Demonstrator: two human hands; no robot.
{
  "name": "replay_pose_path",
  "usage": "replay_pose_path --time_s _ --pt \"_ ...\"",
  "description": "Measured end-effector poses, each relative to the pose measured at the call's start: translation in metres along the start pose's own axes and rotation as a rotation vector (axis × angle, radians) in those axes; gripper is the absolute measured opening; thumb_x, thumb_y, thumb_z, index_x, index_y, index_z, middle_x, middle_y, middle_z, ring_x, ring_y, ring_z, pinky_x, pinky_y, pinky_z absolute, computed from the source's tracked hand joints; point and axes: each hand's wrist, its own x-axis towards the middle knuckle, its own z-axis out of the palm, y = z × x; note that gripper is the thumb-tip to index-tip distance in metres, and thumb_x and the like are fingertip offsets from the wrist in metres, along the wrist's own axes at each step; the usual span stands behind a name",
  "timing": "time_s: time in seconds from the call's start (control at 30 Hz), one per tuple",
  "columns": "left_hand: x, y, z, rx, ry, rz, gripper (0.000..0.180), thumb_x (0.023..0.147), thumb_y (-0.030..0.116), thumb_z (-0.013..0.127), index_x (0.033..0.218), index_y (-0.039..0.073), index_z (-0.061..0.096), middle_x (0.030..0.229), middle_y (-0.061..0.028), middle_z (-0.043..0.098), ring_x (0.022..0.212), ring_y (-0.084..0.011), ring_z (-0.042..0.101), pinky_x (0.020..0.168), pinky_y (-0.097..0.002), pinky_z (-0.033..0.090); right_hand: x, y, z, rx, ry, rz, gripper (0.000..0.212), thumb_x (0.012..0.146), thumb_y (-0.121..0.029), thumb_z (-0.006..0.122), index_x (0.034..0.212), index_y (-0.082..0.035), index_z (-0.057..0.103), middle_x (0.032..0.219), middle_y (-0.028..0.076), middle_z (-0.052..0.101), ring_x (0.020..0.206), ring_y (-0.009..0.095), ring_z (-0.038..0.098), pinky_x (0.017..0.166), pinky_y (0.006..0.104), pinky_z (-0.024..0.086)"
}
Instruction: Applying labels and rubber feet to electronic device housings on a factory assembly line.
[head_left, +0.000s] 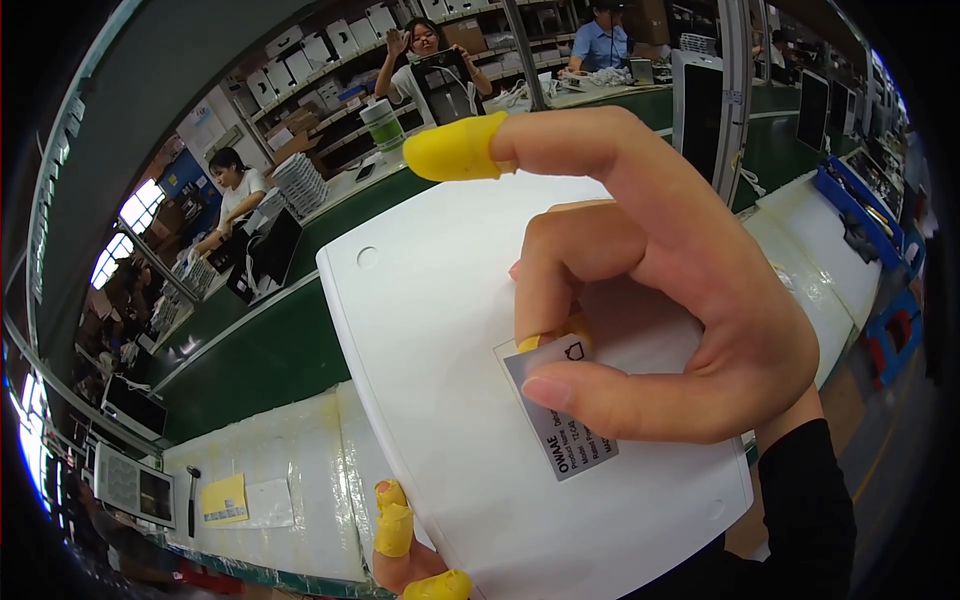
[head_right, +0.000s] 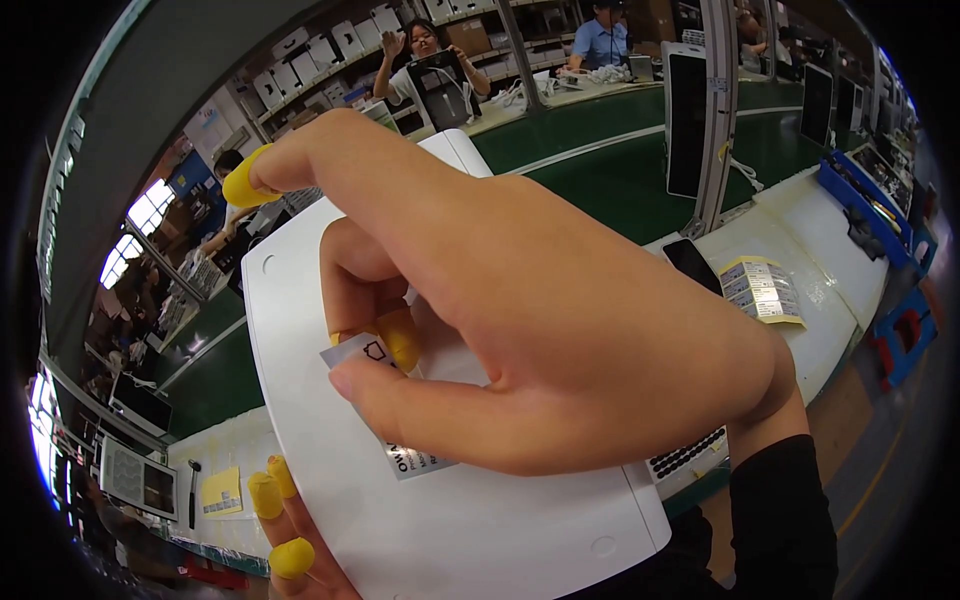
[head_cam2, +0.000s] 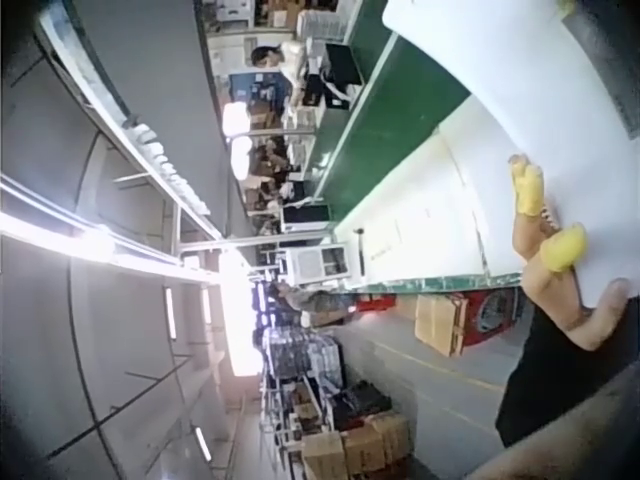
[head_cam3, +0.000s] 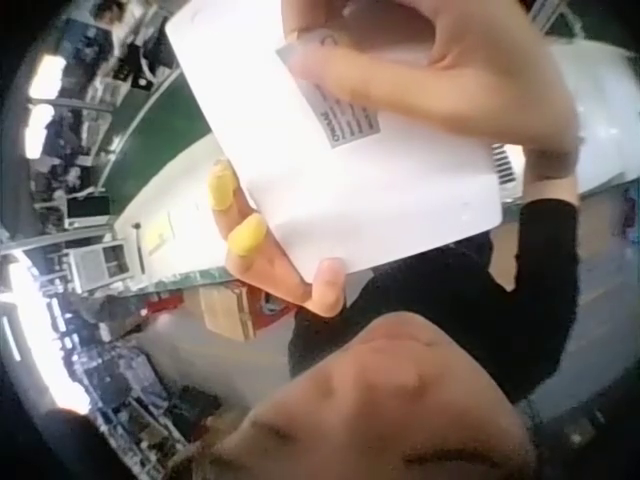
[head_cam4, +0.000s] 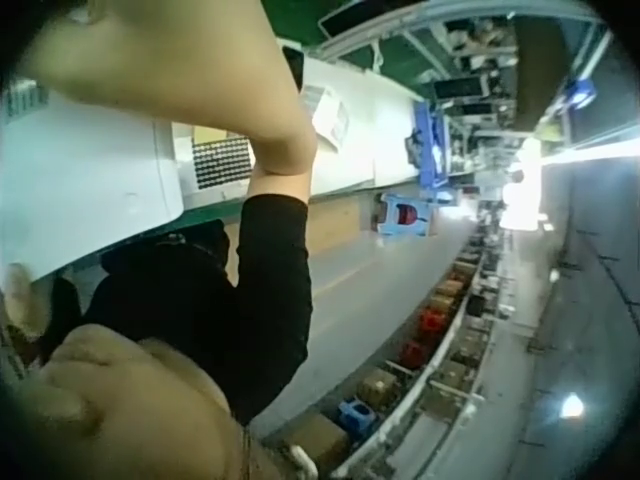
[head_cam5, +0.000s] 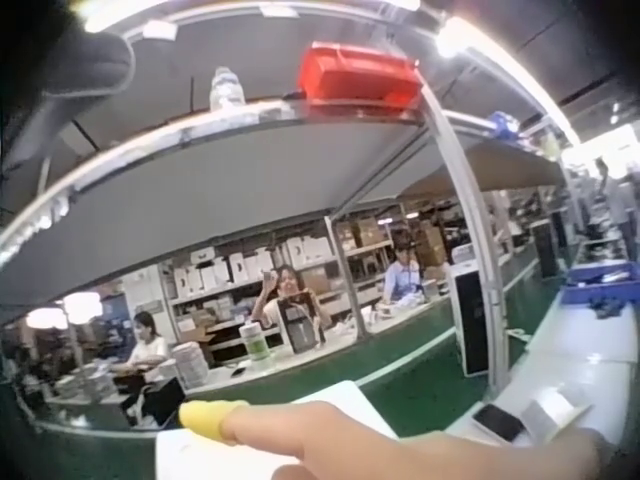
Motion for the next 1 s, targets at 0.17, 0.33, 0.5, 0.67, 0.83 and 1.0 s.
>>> replay_pose_path --time_s 0.17,0.33,0.5,0.67,0.83,1.0 --pt "0.008 0.039 -0.01 -0.163 -0.111 -0.647 0.049 0.094 0.024 0.052 0.127 0.005 0.022 0.114 -0.023 0.033 0.088 -0.0408 0.062 0.06 -0.0323 0.064 0.001 0.007 -0.002 -0.014 -0.015 -0.054 0.073 0.076 0.005 0.06 0.139 0.007 0.022 0.069 0.004 0.054 0.064 0.009 0.054 0.061 0.0226 0.04" --pt "0.0 0.029 -0.002 -0.301 0.072 -0.528 0.05 0.093 0.028 0.053 0.127 0.006 0.022 0.113 -0.0254 0.036 0.086 -0.0413 0.063 0.06 -0.0317 0.063 0.001 0.002 0.0 -0.044 0.0 -0.02 0.072 0.077 0.005 0.06 0.139 0.007 0.023 0.068 0.004 0.054 0.063 0.009 0.053 0.061 0.0226 0.039" --pt "-0.003 0.027 -0.008 -0.421 0.04 -0.46 0.049 0.093 0.028 0.052 0.125 0.007 0.022 0.116 -0.0259 0.035 0.092 -0.0445 0.061 0.065 -0.0341 0.063 0.002 -0.001 0.0 -0.071 -0.019 -0.01 0.072 0.077 0.004 0.06 0.138 0.008 0.023 0.068 0.004 0.054 0.062 0.009 0.053 0.061 0.0224 0.039" --pt "0.015 0.043 -0.012 -0.481 0.029 -0.715 0.049 0.093 0.026 0.053 0.125 0.006 0.021 0.116 -0.0239 0.033 0.096 -0.0453 0.059 0.067 -0.0346 0.064 0.004 0.003 0.0 -0.166 -0.041 -0.168 0.062 0.075 0.004 0.063 0.132 0.007 0.036 0.067 0.004 0.055 0.061 0.01 0.053 0.062 0.0243 0.042" --pt "-0.004 0.015 -0.005 -0.221 -0.005 -0.182 0.05 0.093 0.026 0.053 0.124 0.004 0.02 0.116 -0.0227 0.034 0.1 -0.0467 0.057 0.07 -0.0365 0.064 0.009 0.005 -0.009 -0.452 -0.092 -0.459 0.048 0.071 0.001 0.068 0.117 0.0 0.056 0.064 0.002 0.056 0.058 0.013 0.054 0.069 0.0287 0.047" --pt "-0.003 0.031 -0.011 -0.258 -0.04 -0.371 0.049 0.094 0.025 0.053 0.124 0.003 0.022 0.116 -0.0217 0.034 0.1 -0.0469 0.056 0.072 -0.0355 0.063 0.02 -0.008 -0.003 -0.958 -0.126 -0.476 0.029 0.076 -0.012 0.066 0.105 -0.011 0.065 0.096 0.005 0.057 0.087 0.025 0.054 0.091 0.0401 0.043"
